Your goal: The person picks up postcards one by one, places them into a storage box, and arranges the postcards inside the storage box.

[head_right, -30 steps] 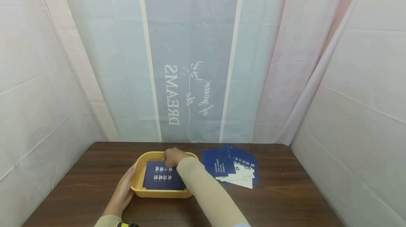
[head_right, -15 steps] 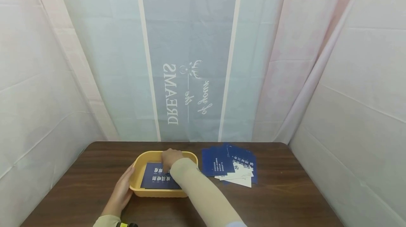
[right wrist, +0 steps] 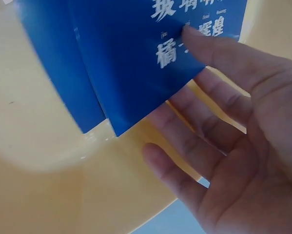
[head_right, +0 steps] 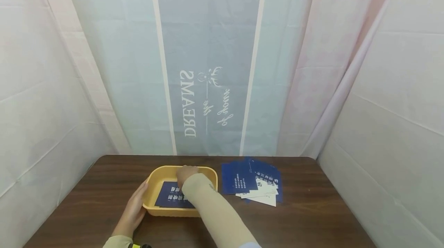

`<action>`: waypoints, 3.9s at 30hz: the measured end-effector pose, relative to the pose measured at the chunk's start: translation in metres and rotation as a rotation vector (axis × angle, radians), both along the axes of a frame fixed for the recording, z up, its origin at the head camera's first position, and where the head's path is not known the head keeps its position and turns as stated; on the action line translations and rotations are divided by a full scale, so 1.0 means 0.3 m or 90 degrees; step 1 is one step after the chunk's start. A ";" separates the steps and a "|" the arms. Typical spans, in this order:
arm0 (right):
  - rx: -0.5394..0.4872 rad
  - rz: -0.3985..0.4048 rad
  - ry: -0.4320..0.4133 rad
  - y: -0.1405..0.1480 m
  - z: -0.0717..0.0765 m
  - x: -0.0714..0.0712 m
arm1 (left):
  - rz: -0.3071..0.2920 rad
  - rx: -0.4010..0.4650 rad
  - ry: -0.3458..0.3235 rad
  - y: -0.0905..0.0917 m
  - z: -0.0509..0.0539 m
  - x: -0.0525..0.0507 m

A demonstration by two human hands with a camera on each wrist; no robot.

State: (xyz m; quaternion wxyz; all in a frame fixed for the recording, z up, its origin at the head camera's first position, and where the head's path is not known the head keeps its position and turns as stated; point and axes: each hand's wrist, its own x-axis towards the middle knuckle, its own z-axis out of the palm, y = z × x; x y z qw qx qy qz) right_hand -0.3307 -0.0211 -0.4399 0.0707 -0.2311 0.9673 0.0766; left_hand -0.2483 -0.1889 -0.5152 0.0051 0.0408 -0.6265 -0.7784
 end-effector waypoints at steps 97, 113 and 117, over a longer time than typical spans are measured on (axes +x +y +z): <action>-0.216 -0.339 -0.086 0.792 -0.010 -0.159 | 0.007 -0.005 -0.016 -0.004 0.025 -0.002; -0.213 -0.396 -0.122 0.809 -0.070 -0.163 | 0.004 -0.008 -0.016 -0.005 0.023 -0.007; -0.215 -0.402 -0.120 0.807 -0.077 -0.165 | 0.004 -0.010 -0.018 -0.004 0.024 -0.006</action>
